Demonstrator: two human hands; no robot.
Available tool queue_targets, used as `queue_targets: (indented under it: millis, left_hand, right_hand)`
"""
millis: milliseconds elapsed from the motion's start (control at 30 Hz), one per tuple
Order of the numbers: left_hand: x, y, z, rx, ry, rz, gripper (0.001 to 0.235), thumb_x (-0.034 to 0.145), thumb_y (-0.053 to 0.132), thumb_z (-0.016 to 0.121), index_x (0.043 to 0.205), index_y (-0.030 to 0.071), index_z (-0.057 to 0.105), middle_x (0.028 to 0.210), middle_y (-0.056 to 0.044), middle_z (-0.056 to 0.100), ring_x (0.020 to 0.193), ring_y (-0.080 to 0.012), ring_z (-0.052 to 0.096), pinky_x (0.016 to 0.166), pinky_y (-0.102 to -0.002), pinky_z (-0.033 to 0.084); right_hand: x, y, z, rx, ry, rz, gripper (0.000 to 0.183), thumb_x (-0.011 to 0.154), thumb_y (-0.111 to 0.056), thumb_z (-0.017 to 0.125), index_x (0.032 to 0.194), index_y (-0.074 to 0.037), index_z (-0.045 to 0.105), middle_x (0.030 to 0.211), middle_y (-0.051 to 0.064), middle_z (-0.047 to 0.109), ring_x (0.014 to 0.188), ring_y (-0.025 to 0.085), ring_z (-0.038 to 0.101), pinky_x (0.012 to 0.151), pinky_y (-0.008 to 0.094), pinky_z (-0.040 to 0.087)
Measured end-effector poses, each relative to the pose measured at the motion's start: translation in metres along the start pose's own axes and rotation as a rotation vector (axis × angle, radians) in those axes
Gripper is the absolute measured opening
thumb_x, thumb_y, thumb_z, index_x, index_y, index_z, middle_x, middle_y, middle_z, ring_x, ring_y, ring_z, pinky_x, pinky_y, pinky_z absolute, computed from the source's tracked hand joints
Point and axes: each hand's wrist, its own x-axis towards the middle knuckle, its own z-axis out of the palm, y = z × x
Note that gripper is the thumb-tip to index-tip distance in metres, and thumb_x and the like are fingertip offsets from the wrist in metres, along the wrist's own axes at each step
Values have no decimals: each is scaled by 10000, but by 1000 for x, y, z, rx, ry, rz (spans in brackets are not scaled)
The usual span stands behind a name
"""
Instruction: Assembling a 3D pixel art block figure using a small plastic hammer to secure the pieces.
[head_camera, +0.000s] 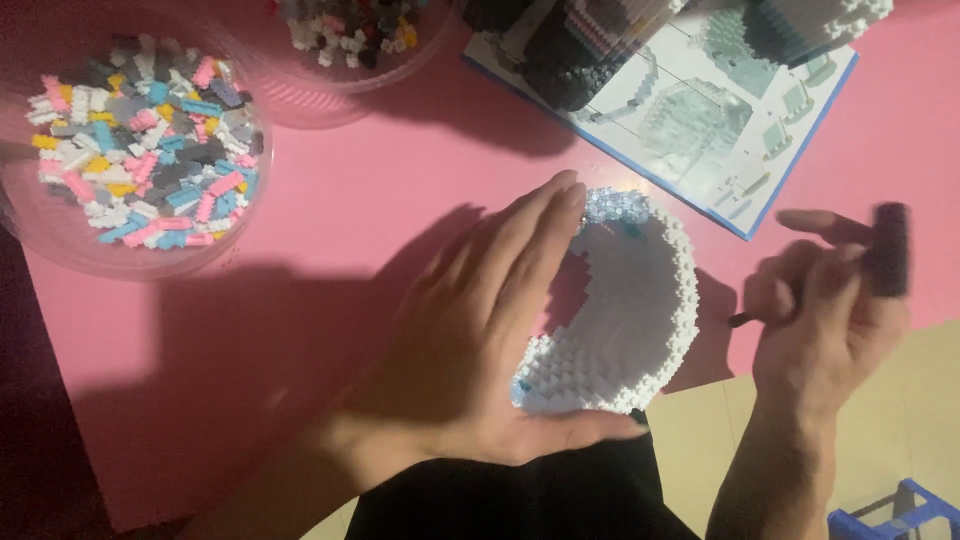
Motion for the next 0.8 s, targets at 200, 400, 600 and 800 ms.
queue_targets:
  millis: [200,400,600,800]
  left_hand:
    - [-21,-23,17,-267,11,-74,1206,866,826,415,1661,-10,61,1788,-307,238,1721,-479,316,1443,-724,196]
    - [-27,-25,9,-263,92,-80,1274,715,834,644,1608,10,262,1582,-223,587,1408,-388,672,1223,-561,568]
    - [-30,-26,12,-357,51,-102,1363,657,763,789,1642,19,211,1666,-251,468,1561,-429,526,1328,-583,439]
    - [-33,-32,16,-355,2,-46,1260,752,715,785,1632,16,217,1705,-261,391,1611,-441,445,1352,-608,427]
  right_hand:
    - [8,-21,4,207,-9,288,215,1102,-55,504,1257,-12,647,763,-41,368,679,60,356,635,193,336]
    - [11,-38,25,-116,-252,224,725,1121,-542,426,1685,-86,409,856,-19,495,607,60,374,542,220,320]
    - [17,-37,39,-147,-203,309,312,1108,-174,556,1371,-50,668,1364,51,710,1290,147,640,1132,307,499]
    - [40,-26,32,-191,-348,613,592,1198,-403,536,679,-119,544,633,-56,453,596,91,386,584,288,300]
